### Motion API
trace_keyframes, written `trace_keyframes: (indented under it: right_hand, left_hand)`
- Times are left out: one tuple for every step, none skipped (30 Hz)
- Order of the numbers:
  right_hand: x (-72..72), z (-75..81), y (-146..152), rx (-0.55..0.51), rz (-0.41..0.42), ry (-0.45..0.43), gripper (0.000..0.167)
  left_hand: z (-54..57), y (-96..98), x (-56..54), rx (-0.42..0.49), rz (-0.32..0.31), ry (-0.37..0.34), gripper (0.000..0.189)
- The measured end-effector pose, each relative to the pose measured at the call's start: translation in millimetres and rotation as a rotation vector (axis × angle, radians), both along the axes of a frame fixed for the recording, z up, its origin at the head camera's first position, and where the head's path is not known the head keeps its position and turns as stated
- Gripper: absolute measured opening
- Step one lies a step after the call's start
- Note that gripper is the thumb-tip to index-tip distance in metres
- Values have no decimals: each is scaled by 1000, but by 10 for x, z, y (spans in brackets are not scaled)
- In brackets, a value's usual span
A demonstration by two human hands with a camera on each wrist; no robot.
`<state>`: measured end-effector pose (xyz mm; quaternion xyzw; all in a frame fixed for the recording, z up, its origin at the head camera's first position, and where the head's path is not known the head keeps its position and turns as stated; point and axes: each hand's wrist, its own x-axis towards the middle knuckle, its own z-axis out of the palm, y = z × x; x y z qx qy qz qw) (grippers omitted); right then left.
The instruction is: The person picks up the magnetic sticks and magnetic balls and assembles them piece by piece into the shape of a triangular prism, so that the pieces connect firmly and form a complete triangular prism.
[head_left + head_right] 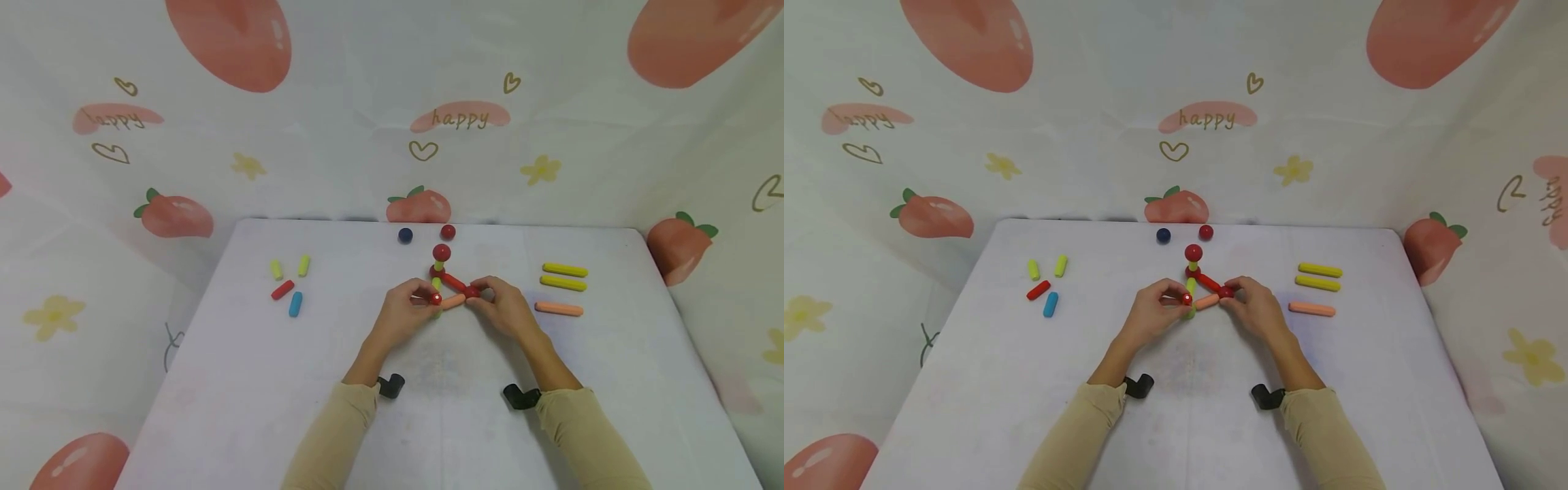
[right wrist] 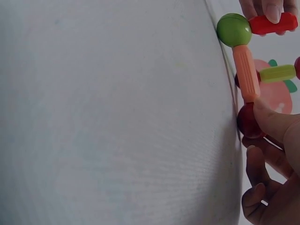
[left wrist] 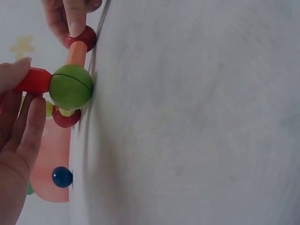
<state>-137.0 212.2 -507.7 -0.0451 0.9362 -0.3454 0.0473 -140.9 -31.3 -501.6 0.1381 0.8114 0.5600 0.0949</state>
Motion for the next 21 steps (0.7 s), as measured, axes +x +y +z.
trace_keyframes:
  right_hand:
    - [0,0,3,0,0,3,43]
    - [0,1,4,-1,-2,3,43]
    - [0,1,4,-3,-4,1,43]
    - [-1,-1,4,-5,-3,1,43]
    - [-2,-2,5,-6,-3,-3,43]
    - [-3,-4,7,-6,-3,-8,43]
    - [-4,-5,13,-6,-5,-11,44]
    - [-6,-6,19,-4,-9,-17,44]
    - [-7,-7,27,0,-12,-20,44]
    - [-7,-7,36,6,-14,-22,44]
    - [-9,-6,46,8,-20,-24,44]
    - [-9,-5,54,9,-23,-22,44]
    - [-7,-1,60,7,-26,-20,44]
    - [-6,0,64,5,-27,-20,44]
    - [-6,2,64,1,-26,-18,44]
    - [-5,4,62,-6,-24,-18,44]
    - [-4,4,57,-15,-23,-19,44]
    - [-2,3,48,-25,-22,-23,44]
    - [1,-1,39,-30,-18,-28,44]
    - [3,-7,29,-33,-17,-33,43]
    - [6,-10,17,-39,-18,-39,43]
  left_hand:
    - [10,-8,-8,-5,-13,-7,25]
    - [27,-23,-19,-18,-30,-19,27]
    - [48,-49,-40,-29,-49,-39,30]
    - [71,-84,-71,-43,-67,-65,34]
    - [97,-130,-115,-59,-86,-93,38]
    - [124,-186,-171,-78,-105,-120,42]
    - [152,-241,-242,-105,-114,-147,45]
    - [176,-296,-325,-131,-113,-166,48]
    - [191,-344,-420,-149,-102,-173,49]
    - [203,-383,-519,-168,-82,-167,49]
    - [207,-412,-622,-185,-56,-148,49]
    - [206,-429,-722,-200,-22,-126,48]
    - [197,-434,-821,-214,19,-102,48]
    - [182,-434,-912,-221,57,-72,48]
    - [161,-429,-996,-234,89,-43,49]
    - [138,-421,-1068,-248,116,-15,51]
    - [110,-410,-1133,-263,139,6,53]
    - [84,-399,-1187,-278,156,24,55]
    - [53,-390,-1235,-292,168,44,57]
    - [27,-382,-1273,-310,179,60,58]
    - [0,-374,-1306,-326,186,74,59]
